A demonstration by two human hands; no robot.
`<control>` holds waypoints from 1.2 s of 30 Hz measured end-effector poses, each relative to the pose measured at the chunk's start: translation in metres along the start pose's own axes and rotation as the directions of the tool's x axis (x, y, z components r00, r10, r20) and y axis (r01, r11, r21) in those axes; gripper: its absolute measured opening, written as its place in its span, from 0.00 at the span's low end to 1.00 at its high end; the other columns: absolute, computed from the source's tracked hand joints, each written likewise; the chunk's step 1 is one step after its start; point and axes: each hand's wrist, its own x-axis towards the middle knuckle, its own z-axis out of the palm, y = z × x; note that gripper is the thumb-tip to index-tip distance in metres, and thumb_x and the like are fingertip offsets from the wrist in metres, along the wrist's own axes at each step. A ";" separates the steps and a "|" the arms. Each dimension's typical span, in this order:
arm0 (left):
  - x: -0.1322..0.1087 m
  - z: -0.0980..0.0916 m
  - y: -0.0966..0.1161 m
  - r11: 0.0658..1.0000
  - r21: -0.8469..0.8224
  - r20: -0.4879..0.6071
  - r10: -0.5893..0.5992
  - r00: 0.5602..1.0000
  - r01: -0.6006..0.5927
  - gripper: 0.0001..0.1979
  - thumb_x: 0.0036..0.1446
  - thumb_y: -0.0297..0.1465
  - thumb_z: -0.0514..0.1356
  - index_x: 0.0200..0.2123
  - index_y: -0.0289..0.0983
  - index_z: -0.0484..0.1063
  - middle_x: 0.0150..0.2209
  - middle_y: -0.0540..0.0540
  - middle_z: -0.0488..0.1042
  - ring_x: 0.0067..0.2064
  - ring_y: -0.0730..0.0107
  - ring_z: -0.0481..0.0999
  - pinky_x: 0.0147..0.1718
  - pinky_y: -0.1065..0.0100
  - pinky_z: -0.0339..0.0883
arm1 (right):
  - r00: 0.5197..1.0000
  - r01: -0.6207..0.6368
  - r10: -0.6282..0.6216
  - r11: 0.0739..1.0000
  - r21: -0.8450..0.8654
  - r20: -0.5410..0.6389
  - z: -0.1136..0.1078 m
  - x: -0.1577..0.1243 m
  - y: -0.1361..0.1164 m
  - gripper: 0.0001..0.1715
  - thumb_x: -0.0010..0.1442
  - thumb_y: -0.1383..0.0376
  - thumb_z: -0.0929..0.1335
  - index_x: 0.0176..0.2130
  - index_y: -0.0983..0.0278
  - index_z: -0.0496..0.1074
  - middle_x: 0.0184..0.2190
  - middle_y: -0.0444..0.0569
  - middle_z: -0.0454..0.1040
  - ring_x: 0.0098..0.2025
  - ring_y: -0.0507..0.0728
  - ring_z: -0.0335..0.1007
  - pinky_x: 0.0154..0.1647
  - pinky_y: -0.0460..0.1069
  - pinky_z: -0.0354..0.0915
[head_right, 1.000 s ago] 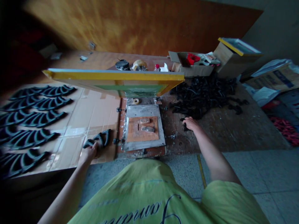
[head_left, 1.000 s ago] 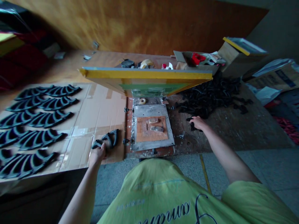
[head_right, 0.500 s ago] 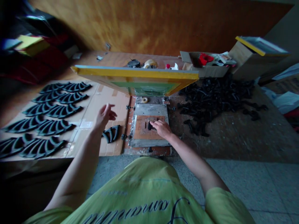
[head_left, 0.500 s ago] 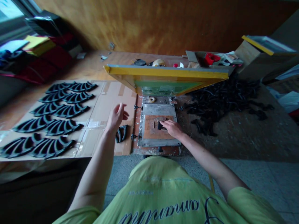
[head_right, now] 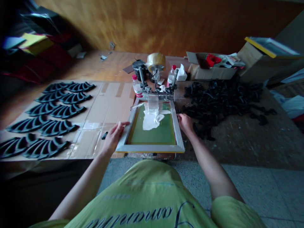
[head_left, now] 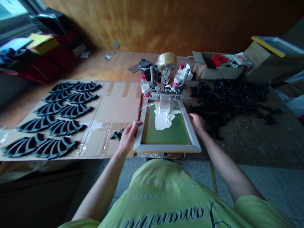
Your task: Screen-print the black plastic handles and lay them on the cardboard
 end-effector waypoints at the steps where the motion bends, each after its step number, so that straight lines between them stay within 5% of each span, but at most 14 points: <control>1: -0.001 -0.001 -0.018 0.998 0.007 0.011 -0.057 0.998 0.057 0.32 0.54 0.54 0.61 0.52 0.36 0.74 0.24 0.50 0.72 0.22 0.74 0.68 0.19 0.74 0.57 | 0.999 -0.003 0.003 1.000 0.005 -0.040 -0.007 0.009 -0.002 0.20 0.68 0.67 0.60 0.54 0.65 0.73 0.45 0.56 0.73 0.44 0.61 0.69 0.50 0.57 0.67; 4: 0.005 0.000 -0.060 0.988 0.012 0.012 -0.156 0.988 0.156 0.38 0.50 0.46 0.67 0.62 0.39 0.65 0.29 0.50 0.76 0.28 0.70 0.74 0.25 0.73 0.65 | 0.983 0.136 -0.135 0.991 -0.001 -0.120 -0.011 0.040 -0.035 0.28 0.62 0.64 0.70 0.60 0.64 0.67 0.56 0.57 0.66 0.54 0.63 0.66 0.56 0.57 0.64; 6: 0.012 0.002 -0.076 0.980 0.044 -0.017 -0.191 0.981 0.192 0.38 0.49 0.42 0.67 0.62 0.39 0.64 0.30 0.49 0.77 0.30 0.68 0.76 0.27 0.72 0.67 | 0.966 0.249 -0.253 0.967 -0.058 -0.062 -0.002 0.054 -0.067 0.32 0.56 0.64 0.74 0.59 0.65 0.68 0.57 0.57 0.65 0.56 0.65 0.62 0.57 0.58 0.62; 9: 0.018 0.003 -0.085 0.972 0.085 -0.053 -0.213 0.976 0.217 0.33 0.49 0.40 0.67 0.59 0.40 0.69 0.30 0.49 0.77 0.30 0.66 0.76 0.28 0.71 0.68 | 0.942 0.319 -0.300 0.940 -0.121 0.152 0.016 0.054 -0.098 0.17 0.58 0.68 0.73 0.47 0.68 0.74 0.46 0.57 0.72 0.51 0.64 0.65 0.52 0.56 0.64; 11: 0.019 0.002 -0.086 0.971 0.081 -0.063 -0.221 0.973 0.226 0.30 0.49 0.39 0.67 0.56 0.40 0.71 0.30 0.48 0.77 0.31 0.65 0.77 0.28 0.71 0.68 | 0.919 0.343 -0.304 0.930 -0.131 0.251 0.025 0.038 -0.102 0.07 0.61 0.70 0.69 0.41 0.67 0.74 0.41 0.55 0.74 0.47 0.62 0.66 0.48 0.54 0.63; 15: 0.019 0.001 -0.090 0.973 0.083 -0.063 -0.210 0.976 0.215 0.27 0.49 0.40 0.66 0.53 0.40 0.73 0.31 0.47 0.78 0.32 0.64 0.77 0.29 0.70 0.69 | 0.819 0.513 -0.462 0.856 -0.073 0.340 0.023 -0.003 -0.088 0.14 0.61 0.76 0.63 0.40 0.65 0.75 0.38 0.52 0.75 0.45 0.60 0.67 0.45 0.51 0.61; 17: 0.019 0.001 -0.092 0.977 0.094 -0.051 -0.188 0.981 0.192 0.27 0.49 0.41 0.66 0.53 0.39 0.73 0.32 0.47 0.78 0.33 0.64 0.77 0.30 0.70 0.69 | 0.740 0.598 -0.555 0.801 0.004 0.380 0.016 -0.010 -0.083 0.15 0.60 0.77 0.63 0.40 0.64 0.76 0.39 0.50 0.76 0.45 0.59 0.67 0.44 0.50 0.60; 19: 0.019 0.000 -0.094 0.979 0.114 -0.034 -0.165 0.986 0.168 0.28 0.50 0.42 0.66 0.53 0.38 0.73 0.33 0.46 0.79 0.33 0.65 0.77 0.31 0.71 0.69 | 0.711 0.611 -0.582 0.789 0.063 0.396 0.011 -0.008 -0.083 0.12 0.59 0.75 0.66 0.38 0.62 0.76 0.36 0.48 0.76 0.43 0.58 0.68 0.44 0.50 0.60; 24: 0.019 -0.003 -0.098 0.982 0.148 0.013 -0.119 0.993 0.116 0.30 0.54 0.47 0.63 0.55 0.36 0.72 0.35 0.45 0.78 0.33 0.67 0.76 0.31 0.71 0.68 | 0.867 0.456 -0.441 0.890 -0.012 0.233 0.023 -0.006 -0.088 0.12 0.60 0.74 0.65 0.39 0.64 0.77 0.39 0.52 0.76 0.45 0.60 0.67 0.47 0.52 0.60; 29: 0.019 -0.002 -0.099 0.984 0.128 0.011 -0.126 0.992 0.124 0.30 0.54 0.48 0.62 0.54 0.36 0.71 0.33 0.45 0.78 0.31 0.68 0.75 0.29 0.72 0.67 | 0.809 0.531 -0.517 0.847 0.031 0.279 0.029 -0.024 -0.083 0.13 0.61 0.74 0.66 0.43 0.63 0.77 0.42 0.51 0.76 0.46 0.59 0.69 0.48 0.52 0.63; 32: 0.016 -0.001 -0.089 0.985 0.067 0.010 -0.160 0.987 0.159 0.32 0.51 0.47 0.65 0.56 0.35 0.70 0.32 0.46 0.77 0.30 0.69 0.75 0.27 0.73 0.66 | 0.867 0.440 -0.433 0.898 0.027 0.247 0.017 -0.001 -0.093 0.11 0.62 0.67 0.70 0.46 0.60 0.76 0.41 0.48 0.77 0.44 0.58 0.70 0.46 0.50 0.64; 36: 0.009 -0.002 -0.052 0.984 0.016 0.008 -0.179 0.984 0.179 0.38 0.48 0.45 0.68 0.60 0.38 0.67 0.28 0.50 0.75 0.25 0.73 0.71 0.21 0.75 0.59 | 0.956 0.279 -0.279 0.960 0.013 0.087 -0.009 0.056 -0.105 0.34 0.59 0.64 0.74 0.62 0.55 0.67 0.46 0.48 0.76 0.46 0.59 0.71 0.46 0.51 0.65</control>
